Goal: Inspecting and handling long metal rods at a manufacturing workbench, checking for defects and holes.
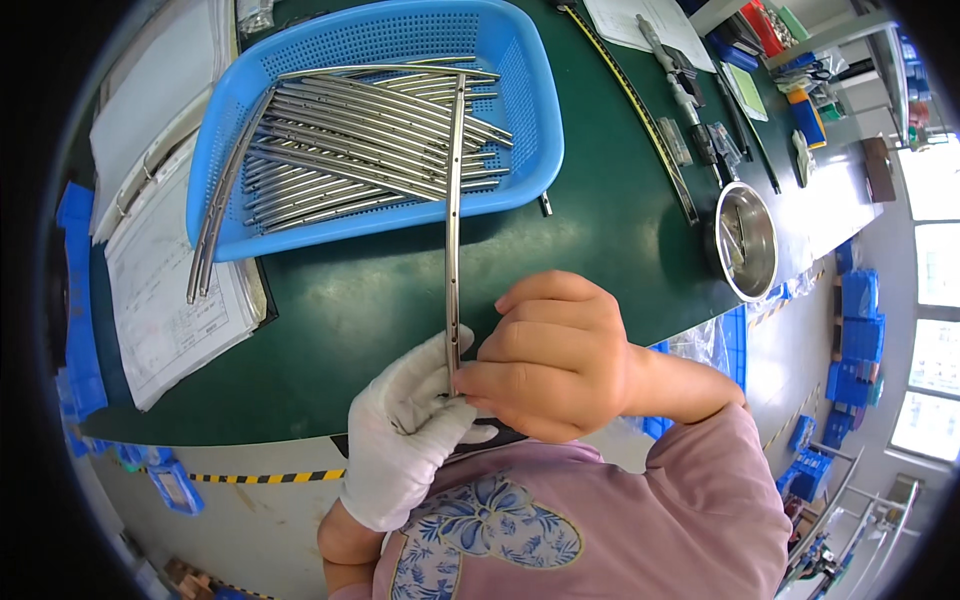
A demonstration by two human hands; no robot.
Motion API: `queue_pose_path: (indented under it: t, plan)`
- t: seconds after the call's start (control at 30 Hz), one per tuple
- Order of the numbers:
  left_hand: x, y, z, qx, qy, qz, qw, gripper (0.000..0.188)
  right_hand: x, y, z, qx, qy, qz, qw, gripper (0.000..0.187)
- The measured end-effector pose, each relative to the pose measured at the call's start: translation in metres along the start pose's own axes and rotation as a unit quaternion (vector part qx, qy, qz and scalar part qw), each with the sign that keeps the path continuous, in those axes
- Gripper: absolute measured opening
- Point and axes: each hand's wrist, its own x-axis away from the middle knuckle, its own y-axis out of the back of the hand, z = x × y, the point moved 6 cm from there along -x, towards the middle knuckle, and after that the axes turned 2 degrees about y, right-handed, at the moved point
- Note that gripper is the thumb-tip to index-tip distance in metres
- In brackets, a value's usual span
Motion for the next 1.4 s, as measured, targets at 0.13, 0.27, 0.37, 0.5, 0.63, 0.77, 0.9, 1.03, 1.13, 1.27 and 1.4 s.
queue_pose_path:
  t: [0.13,0.27,0.37,0.5,0.63,0.77,0.9,1.03,1.13,1.27,1.4]
  plan:
    - [0.000,0.000,0.001,-0.020,0.003,0.011,1.000,0.049,0.001,0.000,0.012,0.117,0.049,-0.029,0.991,0.015]
    - [-0.002,-0.001,0.001,-0.032,-0.009,-0.001,0.999,0.049,0.004,-0.006,0.020,0.179,0.090,-0.037,0.979,0.015]
    - [-0.001,-0.003,0.000,-0.026,0.001,0.005,1.000,0.050,-0.001,0.001,0.009,0.100,0.055,-0.038,0.993,0.012]
    - [-0.004,-0.001,0.000,-0.021,0.006,-0.006,1.000,0.047,0.007,-0.004,0.012,0.118,0.081,-0.073,0.987,0.011]
    - [-0.003,0.000,-0.001,-0.019,0.016,0.003,1.000,0.044,0.000,0.010,-0.002,0.082,0.036,-0.049,0.995,0.012]
    - [-0.003,-0.002,0.000,-0.029,0.034,0.033,0.998,0.046,-0.002,0.010,-0.016,0.078,-0.020,-0.038,0.996,0.011]
    - [-0.004,-0.003,-0.001,-0.036,0.040,0.031,0.998,0.045,-0.002,0.009,-0.018,0.072,-0.023,-0.042,0.996,0.012]
    - [-0.005,-0.003,0.002,-0.037,0.022,0.020,0.999,0.044,-0.004,0.007,-0.013,0.103,0.004,-0.044,0.994,0.014]
    - [-0.006,-0.001,0.003,-0.049,0.027,0.004,0.998,0.042,-0.002,0.004,-0.014,0.116,0.023,-0.059,0.991,0.015]
    - [-0.009,0.003,0.004,-0.052,0.015,-0.017,0.998,0.039,-0.001,0.001,-0.012,0.122,0.043,-0.065,0.989,0.016]
    - [-0.011,0.007,0.006,-0.050,0.043,-0.036,0.997,0.033,-0.006,0.007,-0.011,0.134,0.057,-0.053,0.988,0.015]
